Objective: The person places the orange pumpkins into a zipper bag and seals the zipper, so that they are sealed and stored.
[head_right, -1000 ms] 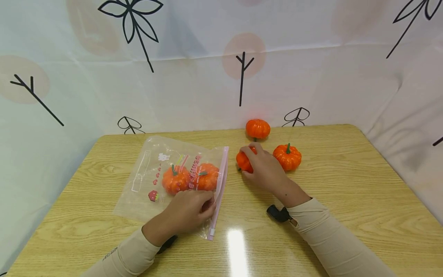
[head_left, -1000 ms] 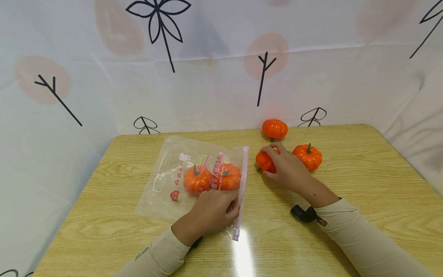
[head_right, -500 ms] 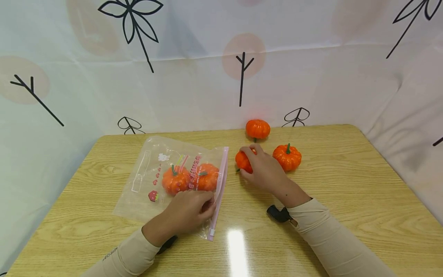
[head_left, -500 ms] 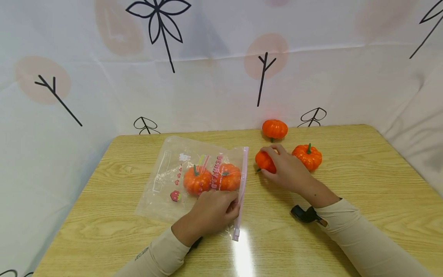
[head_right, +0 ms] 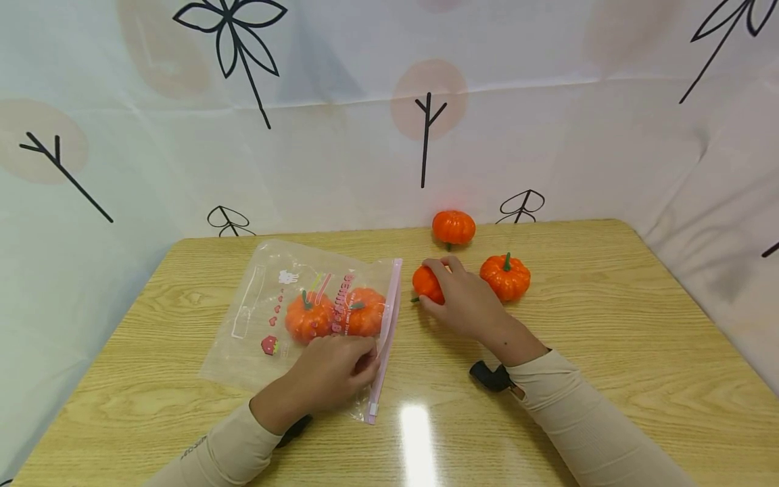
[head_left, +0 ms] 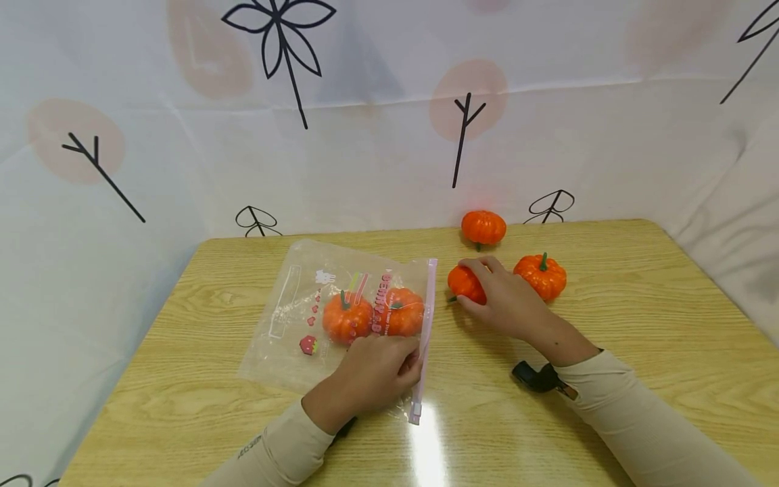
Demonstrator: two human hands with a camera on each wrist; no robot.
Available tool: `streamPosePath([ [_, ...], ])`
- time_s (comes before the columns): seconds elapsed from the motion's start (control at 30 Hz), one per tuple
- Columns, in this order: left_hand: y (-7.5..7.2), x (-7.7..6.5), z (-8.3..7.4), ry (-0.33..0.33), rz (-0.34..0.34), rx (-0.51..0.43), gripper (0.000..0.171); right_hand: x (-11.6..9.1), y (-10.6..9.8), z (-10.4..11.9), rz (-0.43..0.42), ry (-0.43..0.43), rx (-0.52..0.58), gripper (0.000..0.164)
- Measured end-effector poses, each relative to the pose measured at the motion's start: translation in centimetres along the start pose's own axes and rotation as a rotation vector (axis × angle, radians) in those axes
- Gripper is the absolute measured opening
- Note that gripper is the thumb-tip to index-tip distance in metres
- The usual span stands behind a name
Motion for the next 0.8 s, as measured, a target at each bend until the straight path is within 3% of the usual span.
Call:
streamPosePath([
  [0.8,0.06,-0.04,0.04,-0.003,0.011,-0.006,0.028,-0.1,0.43,-0.05,0.069,0.033,0.051,0.061],
])
Point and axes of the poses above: each hand's wrist, its own x-axis towards the middle knuckle, its own y-axis out of the palm, z = x × y, the point moved 10 cm from there along x, towards the middle knuckle, and after that the axes turned 6 degrees about -x, right-handed, at the moved point
